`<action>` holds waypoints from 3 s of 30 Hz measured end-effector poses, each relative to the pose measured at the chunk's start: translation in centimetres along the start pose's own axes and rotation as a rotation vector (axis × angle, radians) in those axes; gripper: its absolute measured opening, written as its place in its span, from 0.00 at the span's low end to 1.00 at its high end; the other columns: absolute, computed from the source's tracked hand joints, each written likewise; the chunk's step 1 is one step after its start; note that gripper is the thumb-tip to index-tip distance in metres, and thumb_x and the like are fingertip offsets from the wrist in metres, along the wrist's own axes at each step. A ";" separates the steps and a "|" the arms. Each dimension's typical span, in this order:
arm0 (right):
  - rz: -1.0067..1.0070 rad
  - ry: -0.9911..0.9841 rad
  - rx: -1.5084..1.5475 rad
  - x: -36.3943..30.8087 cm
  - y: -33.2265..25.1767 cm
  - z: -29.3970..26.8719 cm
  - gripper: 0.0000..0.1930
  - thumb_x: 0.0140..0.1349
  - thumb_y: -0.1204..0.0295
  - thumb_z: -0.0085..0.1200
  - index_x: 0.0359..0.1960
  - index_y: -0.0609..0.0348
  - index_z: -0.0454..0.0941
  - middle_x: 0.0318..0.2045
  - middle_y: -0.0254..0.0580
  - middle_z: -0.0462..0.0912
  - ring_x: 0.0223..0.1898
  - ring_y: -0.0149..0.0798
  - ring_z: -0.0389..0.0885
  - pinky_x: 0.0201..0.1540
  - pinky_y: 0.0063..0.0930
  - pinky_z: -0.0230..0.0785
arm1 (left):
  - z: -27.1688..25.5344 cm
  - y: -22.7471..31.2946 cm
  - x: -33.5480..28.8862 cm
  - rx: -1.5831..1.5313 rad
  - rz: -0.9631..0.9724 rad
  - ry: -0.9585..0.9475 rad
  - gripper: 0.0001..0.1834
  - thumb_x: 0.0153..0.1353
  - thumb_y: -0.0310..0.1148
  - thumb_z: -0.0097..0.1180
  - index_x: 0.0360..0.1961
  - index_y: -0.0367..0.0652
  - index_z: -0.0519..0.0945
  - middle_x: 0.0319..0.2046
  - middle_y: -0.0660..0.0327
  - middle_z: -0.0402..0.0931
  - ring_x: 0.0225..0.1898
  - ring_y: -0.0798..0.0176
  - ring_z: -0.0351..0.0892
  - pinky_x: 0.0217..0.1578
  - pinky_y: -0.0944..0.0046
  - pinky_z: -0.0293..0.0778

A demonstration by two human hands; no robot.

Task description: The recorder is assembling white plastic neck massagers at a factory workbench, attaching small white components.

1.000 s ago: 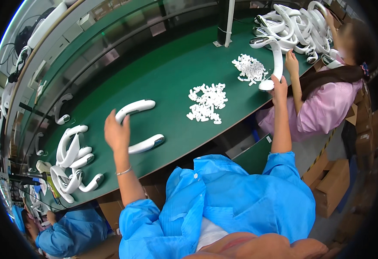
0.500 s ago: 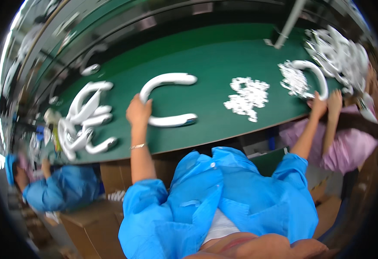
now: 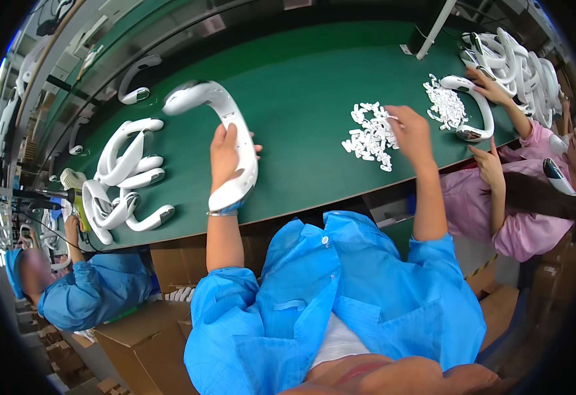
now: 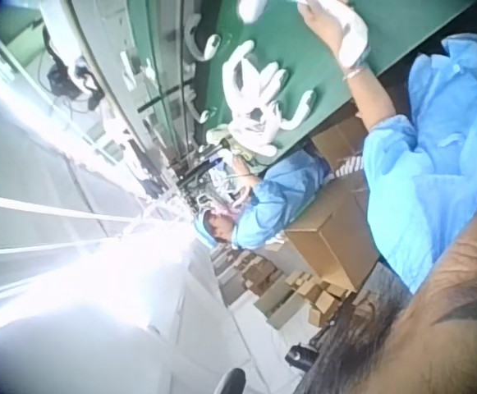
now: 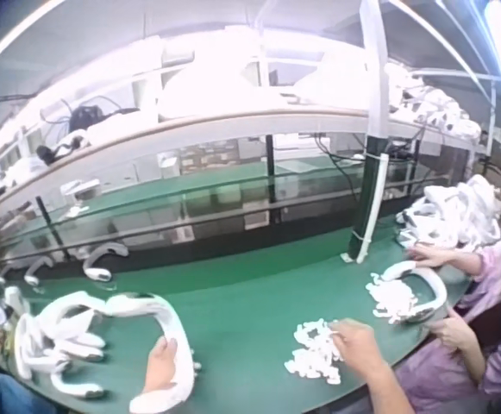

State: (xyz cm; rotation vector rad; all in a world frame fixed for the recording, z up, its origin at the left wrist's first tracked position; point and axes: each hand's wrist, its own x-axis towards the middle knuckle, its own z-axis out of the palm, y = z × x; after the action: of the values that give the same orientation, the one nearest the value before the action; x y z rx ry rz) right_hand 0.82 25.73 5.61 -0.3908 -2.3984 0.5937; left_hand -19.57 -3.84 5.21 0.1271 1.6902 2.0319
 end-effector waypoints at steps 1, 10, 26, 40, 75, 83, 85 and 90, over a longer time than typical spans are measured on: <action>-0.080 -0.027 -0.063 0.7 -0.6 1.1 0.09 0.50 0.79 0.55 0.35 0.60 0.79 0.31 0.45 0.79 0.32 0.49 0.79 0.35 0.37 0.72 | 1.3 0.4 -0.6 0.002 -0.012 -0.020 0.13 0.68 0.40 0.39 0.44 0.40 0.67 0.26 0.57 0.75 0.20 0.64 0.78 0.16 0.68 0.76; -0.027 -0.216 -0.300 0.0 2.7 3.9 0.09 0.46 0.79 0.54 0.31 0.59 0.82 0.29 0.48 0.77 0.31 0.48 0.78 0.35 0.37 0.72 | 3.8 -3.3 -1.0 0.079 0.021 -0.278 0.20 0.56 0.18 0.45 0.52 0.32 0.63 0.39 0.53 0.74 0.38 0.61 0.77 0.41 0.61 0.75; 0.530 -0.180 1.531 -3.2 -1.7 5.1 0.17 0.58 0.71 0.56 0.47 0.68 0.73 0.32 0.48 0.80 0.25 0.35 0.82 0.29 0.22 0.80 | 8.8 -5.7 -3.0 -0.204 -0.093 -0.298 0.17 0.67 0.34 0.45 0.53 0.36 0.68 0.43 0.55 0.75 0.33 0.64 0.79 0.29 0.65 0.81; 0.779 -0.132 1.398 -2.8 -7.6 6.4 0.04 0.59 0.76 0.54 0.33 0.64 0.74 0.28 0.44 0.80 0.26 0.30 0.81 0.27 0.16 0.75 | 10.8 -6.2 -5.1 -0.471 -0.215 -0.390 0.17 0.65 0.26 0.42 0.54 0.36 0.59 0.38 0.55 0.71 0.32 0.64 0.76 0.33 0.64 0.79; 0.653 -0.162 0.752 -3.9 -11.4 3.6 0.12 0.59 0.72 0.52 0.43 0.64 0.74 0.36 0.41 0.77 0.36 0.31 0.75 0.38 0.21 0.68 | 11.5 -8.7 -7.7 -0.506 0.130 -0.491 0.22 0.67 0.34 0.43 0.59 0.38 0.56 0.49 0.56 0.68 0.49 0.66 0.70 0.49 0.65 0.70; 0.366 -0.094 0.861 -4.9 -10.4 4.9 0.16 0.59 0.68 0.53 0.46 0.64 0.74 0.41 0.44 0.77 0.42 0.35 0.76 0.45 0.27 0.69 | 11.0 -8.6 -8.3 -0.353 0.298 -0.523 0.25 0.67 0.37 0.44 0.60 0.36 0.55 0.49 0.57 0.66 0.47 0.69 0.68 0.48 0.68 0.68; 0.308 -0.088 0.874 -5.1 -10.1 4.8 0.17 0.59 0.67 0.53 0.47 0.64 0.74 0.43 0.44 0.77 0.43 0.36 0.76 0.46 0.28 0.69 | 11.0 -8.8 -8.3 -0.327 0.320 -0.538 0.24 0.68 0.36 0.43 0.59 0.36 0.54 0.52 0.56 0.64 0.53 0.67 0.66 0.54 0.65 0.64; 0.258 -0.134 1.013 -5.1 -9.9 3.9 0.20 0.60 0.64 0.52 0.50 0.64 0.72 0.48 0.46 0.75 0.49 0.38 0.74 0.52 0.31 0.67 | 10.8 -7.1 -8.7 -0.057 0.584 -0.532 0.22 0.68 0.37 0.41 0.58 0.36 0.58 0.50 0.57 0.64 0.52 0.66 0.67 0.54 0.65 0.64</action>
State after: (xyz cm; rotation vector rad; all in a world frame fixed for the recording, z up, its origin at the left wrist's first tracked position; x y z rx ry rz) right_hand 0.93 13.98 5.32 -0.2004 -1.8431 1.8521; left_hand -5.76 2.98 2.99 1.1478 1.3420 2.1568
